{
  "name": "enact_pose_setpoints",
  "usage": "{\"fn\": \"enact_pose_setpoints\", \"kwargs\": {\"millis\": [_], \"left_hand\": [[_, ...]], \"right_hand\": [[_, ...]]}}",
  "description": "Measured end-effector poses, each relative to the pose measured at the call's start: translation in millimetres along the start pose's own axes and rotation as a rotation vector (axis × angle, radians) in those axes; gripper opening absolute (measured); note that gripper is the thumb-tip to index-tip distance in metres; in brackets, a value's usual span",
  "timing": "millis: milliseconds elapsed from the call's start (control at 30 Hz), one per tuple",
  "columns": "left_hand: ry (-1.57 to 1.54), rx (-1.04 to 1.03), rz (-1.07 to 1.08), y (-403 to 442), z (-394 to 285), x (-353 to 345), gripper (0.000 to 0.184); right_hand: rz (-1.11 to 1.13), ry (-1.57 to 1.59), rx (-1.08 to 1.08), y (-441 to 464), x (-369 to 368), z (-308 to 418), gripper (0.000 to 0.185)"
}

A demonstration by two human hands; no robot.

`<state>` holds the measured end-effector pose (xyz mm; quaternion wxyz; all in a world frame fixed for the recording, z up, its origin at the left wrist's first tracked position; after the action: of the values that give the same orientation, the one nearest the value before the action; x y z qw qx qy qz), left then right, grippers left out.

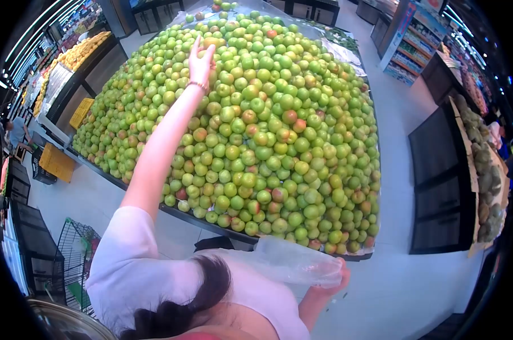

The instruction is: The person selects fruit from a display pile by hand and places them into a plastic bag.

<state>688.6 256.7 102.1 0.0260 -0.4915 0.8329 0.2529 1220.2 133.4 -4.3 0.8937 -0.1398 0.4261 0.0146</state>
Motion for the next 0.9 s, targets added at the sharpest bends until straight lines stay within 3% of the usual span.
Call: {"fn": "enact_pose_setpoints", "kwargs": {"millis": [67, 100, 200, 300, 333, 367, 433, 500, 533, 633, 733, 800, 867, 900], "left_hand": [[0.485, -0.196, -0.072, 42.3, 51.5, -3.8, 0.069], [0.378, -0.130, -0.023, 39.8, 47.2, -5.2, 0.076], [0.937, -0.221, -0.015, 32.3, 72.2, -11.9, 0.073], [1.359, -0.341, 0.173, 13.1, 71.0, -23.1, 0.064], [1.482, -0.365, 0.207, 12.4, 71.8, -22.7, 0.063], [1.472, -0.290, 0.243, 16.6, 71.9, -21.8, 0.062], [1.468, -0.115, 0.291, 14.0, 60.7, -18.8, 0.068], [1.413, -0.047, 0.272, 12.6, 56.1, -14.9, 0.073], [1.383, -0.016, 0.264, 11.7, 53.4, -13.7, 0.075], [1.416, -0.138, 0.264, 4.6, 50.2, -6.9, 0.077], [1.454, -0.283, 0.238, -18.5, 37.7, -12.2, 0.073], [1.395, -0.431, 0.246, -44.2, 15.9, -24.0, 0.075], [1.258, -0.525, 0.295, -90.2, -28.5, -38.7, 0.070], [1.068, -0.520, 0.432, -118.8, -53.7, -40.1, 0.066]], "right_hand": [[-0.020, -0.066, 0.048, 14.8, 18.6, 0.4, 0.027], [-0.035, -0.113, 0.078, 14.9, 28.1, 1.3, 0.028], [0.173, -0.152, 0.041, 27.2, 51.2, 8.7, 0.026], [-0.006, -0.208, 0.012, 33.1, 67.6, 14.6, 0.035], [0.019, -0.492, 0.284, 33.0, 66.1, 20.7, 0.035], [0.050, -0.773, 0.558, 32.7, 61.1, 22.0, 0.035], [0.078, -0.775, 0.549, 37.6, 59.2, 28.0, 0.035], [0.028, -0.221, -0.008, 42.4, 62.2, 29.1, 0.033], [0.030, -0.392, 0.106, 42.9, 65.8, 31.2, 0.032], [-0.021, -0.670, 0.297, 41.4, 63.3, 28.2, 0.029], [-0.072, -0.449, 0.103, 36.1, 46.7, 27.7, 0.027], [0.099, -0.240, -0.117, 37.0, 37.9, 30.2, 0.026], [0.141, -0.259, -0.160, 38.7, 41.4, 28.7, 0.026], [0.166, -0.263, -0.181, 41.2, 41.0, 25.6, 0.026]]}}
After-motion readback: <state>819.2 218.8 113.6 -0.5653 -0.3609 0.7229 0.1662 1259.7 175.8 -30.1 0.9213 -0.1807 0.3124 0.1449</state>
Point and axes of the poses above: each hand's wrist, its own y-axis towards the middle knuckle, its own x-axis out of the back of the hand, z = x × y, the point moved 3 cm from there along y, towards the middle knuckle, and after that the axes turned 7 degrees about -y, right-handed, at the moved point
